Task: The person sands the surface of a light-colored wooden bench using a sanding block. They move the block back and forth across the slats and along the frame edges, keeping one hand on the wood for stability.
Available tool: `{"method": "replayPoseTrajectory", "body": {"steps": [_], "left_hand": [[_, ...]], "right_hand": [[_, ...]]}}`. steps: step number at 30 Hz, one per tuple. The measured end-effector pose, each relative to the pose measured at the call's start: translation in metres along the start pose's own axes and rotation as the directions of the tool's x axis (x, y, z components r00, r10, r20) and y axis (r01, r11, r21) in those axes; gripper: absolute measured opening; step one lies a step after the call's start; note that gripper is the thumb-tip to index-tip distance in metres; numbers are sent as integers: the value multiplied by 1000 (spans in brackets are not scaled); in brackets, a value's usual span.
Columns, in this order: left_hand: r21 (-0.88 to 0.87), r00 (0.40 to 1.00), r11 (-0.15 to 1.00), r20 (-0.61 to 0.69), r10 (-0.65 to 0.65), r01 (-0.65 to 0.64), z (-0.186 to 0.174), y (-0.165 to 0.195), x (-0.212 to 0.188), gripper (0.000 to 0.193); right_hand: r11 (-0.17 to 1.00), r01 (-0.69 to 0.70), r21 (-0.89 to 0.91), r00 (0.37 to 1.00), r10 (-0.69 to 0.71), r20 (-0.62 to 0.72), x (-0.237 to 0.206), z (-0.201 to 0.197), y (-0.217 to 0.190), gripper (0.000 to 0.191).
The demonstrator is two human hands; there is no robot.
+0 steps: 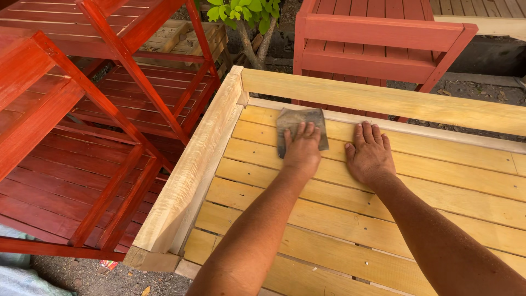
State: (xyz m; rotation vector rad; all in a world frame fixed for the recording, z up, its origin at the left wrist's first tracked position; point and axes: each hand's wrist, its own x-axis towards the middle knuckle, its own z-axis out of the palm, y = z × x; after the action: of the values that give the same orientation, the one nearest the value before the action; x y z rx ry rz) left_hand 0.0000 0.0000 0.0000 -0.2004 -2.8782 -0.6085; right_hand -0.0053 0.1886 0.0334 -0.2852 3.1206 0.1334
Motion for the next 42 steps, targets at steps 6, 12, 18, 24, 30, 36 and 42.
{"method": "replayPoseTrajectory", "body": {"steps": [6, 12, 18, 24, 30, 36, 42], "left_hand": [[57, 986, 986, 46, -162, 159, -52, -62, 15, 56], [202, 948, 939, 100, -302, 278, -45, -38, 42, 70], [38, 991, 999, 136, -15, 10, -13, 15, 63, 60], [32, 975, 974, 8, -223, 223, -70, -82, 74, 59], [42, 962, 993, 245, -117, 110, -20, 10, 86, 59], [69, 974, 992, 196, -115, 103, -48, -33, 81, 61], [111, 945, 960, 180, -274, 258, -58, -37, 78, 57]], "right_hand": [[1000, 3, -31, 1000, -2, 20, 0, 0, -1, 69], [1000, -11, -17, 1000, 11, 21, 0, -9, -5, 70], [1000, 12, -25, 1000, -11, 23, -3, -15, -1, 70], [1000, -8, -20, 999, 9, 32, -3, -19, -1, 70], [999, -8, -38, 999, 9, 44, -6, -26, -3, 71], [1000, -5, -15, 998, 6, 64, -8, -29, -3, 71], [999, -3, -53, 999, 5, 38, -6, -27, -5, 71]]}}
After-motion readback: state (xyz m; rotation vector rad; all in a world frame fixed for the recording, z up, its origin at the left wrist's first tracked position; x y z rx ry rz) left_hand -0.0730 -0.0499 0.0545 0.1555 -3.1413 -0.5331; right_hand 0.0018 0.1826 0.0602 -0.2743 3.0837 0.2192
